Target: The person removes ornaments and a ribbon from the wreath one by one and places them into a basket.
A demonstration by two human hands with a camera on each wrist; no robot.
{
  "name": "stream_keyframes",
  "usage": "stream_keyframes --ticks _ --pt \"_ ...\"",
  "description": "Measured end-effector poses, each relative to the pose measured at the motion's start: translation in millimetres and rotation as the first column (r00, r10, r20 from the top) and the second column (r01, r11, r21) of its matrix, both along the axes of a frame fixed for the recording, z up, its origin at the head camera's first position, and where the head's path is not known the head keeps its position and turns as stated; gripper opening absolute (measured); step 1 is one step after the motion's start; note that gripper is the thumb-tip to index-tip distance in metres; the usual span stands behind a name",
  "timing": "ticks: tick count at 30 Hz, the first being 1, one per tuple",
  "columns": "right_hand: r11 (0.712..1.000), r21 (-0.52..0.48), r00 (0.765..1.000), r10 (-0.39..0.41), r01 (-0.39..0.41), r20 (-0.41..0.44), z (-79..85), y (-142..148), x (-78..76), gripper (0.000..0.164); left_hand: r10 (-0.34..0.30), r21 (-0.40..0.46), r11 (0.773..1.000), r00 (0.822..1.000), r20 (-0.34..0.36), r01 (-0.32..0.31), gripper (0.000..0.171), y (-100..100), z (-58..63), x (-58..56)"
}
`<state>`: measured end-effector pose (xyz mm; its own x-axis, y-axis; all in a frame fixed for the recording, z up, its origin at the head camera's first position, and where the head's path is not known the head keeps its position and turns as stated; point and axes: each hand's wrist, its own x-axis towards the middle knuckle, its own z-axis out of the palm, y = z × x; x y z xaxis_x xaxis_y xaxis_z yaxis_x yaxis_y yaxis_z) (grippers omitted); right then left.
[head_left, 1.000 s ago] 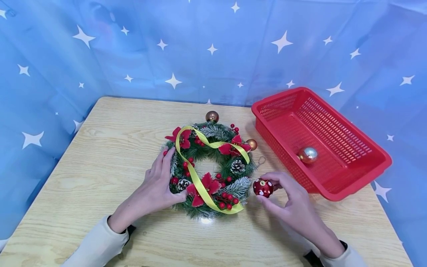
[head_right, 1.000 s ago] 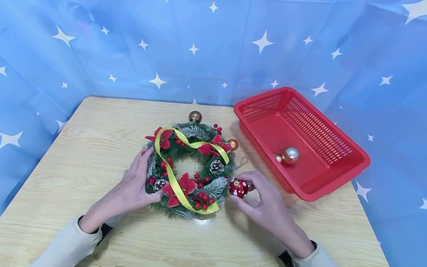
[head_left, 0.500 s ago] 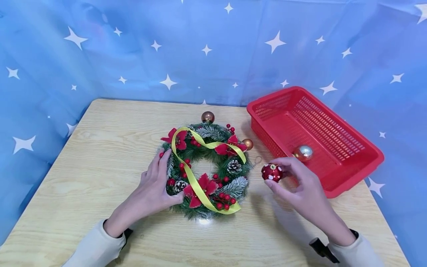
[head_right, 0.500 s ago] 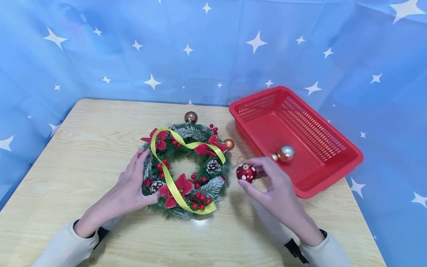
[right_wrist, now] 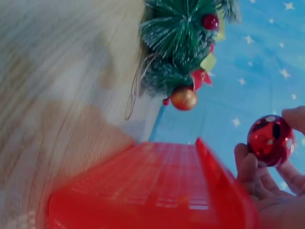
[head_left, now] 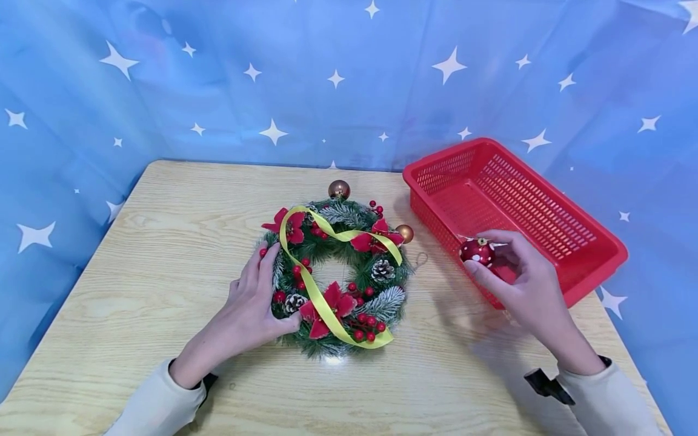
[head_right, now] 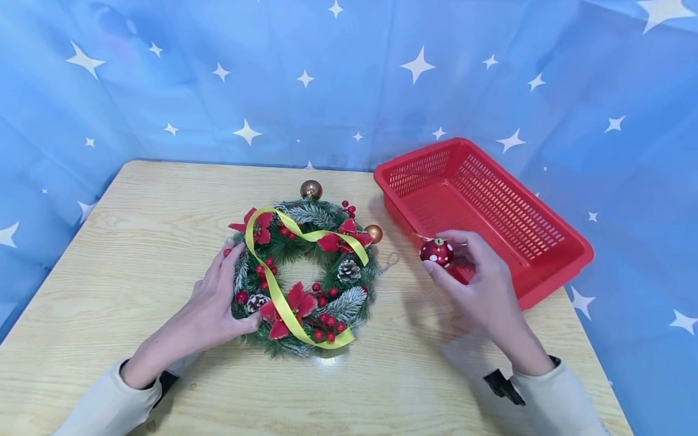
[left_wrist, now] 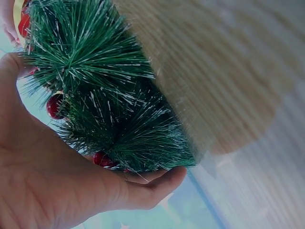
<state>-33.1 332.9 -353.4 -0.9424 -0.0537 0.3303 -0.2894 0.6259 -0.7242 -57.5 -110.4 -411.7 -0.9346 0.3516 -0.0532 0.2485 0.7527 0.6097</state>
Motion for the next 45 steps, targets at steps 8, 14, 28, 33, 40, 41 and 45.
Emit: stream_keyframes --ticks 8,14,28,33,40,41,45 --pt "0.996 0.005 0.996 -0.084 0.084 0.024 2.4 22.2 -14.3 0.056 0.001 0.004 1.000 1.000 0.000 -0.001 0.129 0.3 0.2 0.0" --pt "0.982 0.046 0.980 -0.186 0.184 0.066 -2.8 42.5 -27.4 0.055 0.000 -0.001 1.000 1.000 -0.009 0.000 0.130 0.2 -0.5 0.0" --pt "0.939 0.187 0.921 -0.325 0.287 0.215 -13.9 90.0 -56.8 0.064 -0.002 0.000 1.000 1.000 -0.018 0.002 0.127 -0.6 -1.2 0.6" --pt "0.938 0.227 0.912 -0.318 0.262 0.258 -13.4 97.3 -66.5 0.069 0.000 -0.002 1.000 1.000 -0.014 0.000 0.127 -0.2 -1.7 0.7" --pt "0.935 0.285 0.898 -0.300 0.210 0.323 -14.7 107.6 -76.5 0.072 0.002 -0.005 1.000 1.000 -0.018 -0.002 0.126 0.6 -1.5 0.7" --pt "0.936 0.291 0.893 -0.297 0.201 0.338 -14.8 108.3 -77.5 0.073 0.002 -0.006 1.000 1.000 -0.018 -0.002 0.126 0.7 -1.5 0.6" --pt "0.936 0.310 0.864 -0.289 0.165 0.413 -14.5 112.5 -80.3 0.074 -0.001 -0.009 1.000 1.000 -0.021 0.001 0.126 0.6 -1.7 0.6"
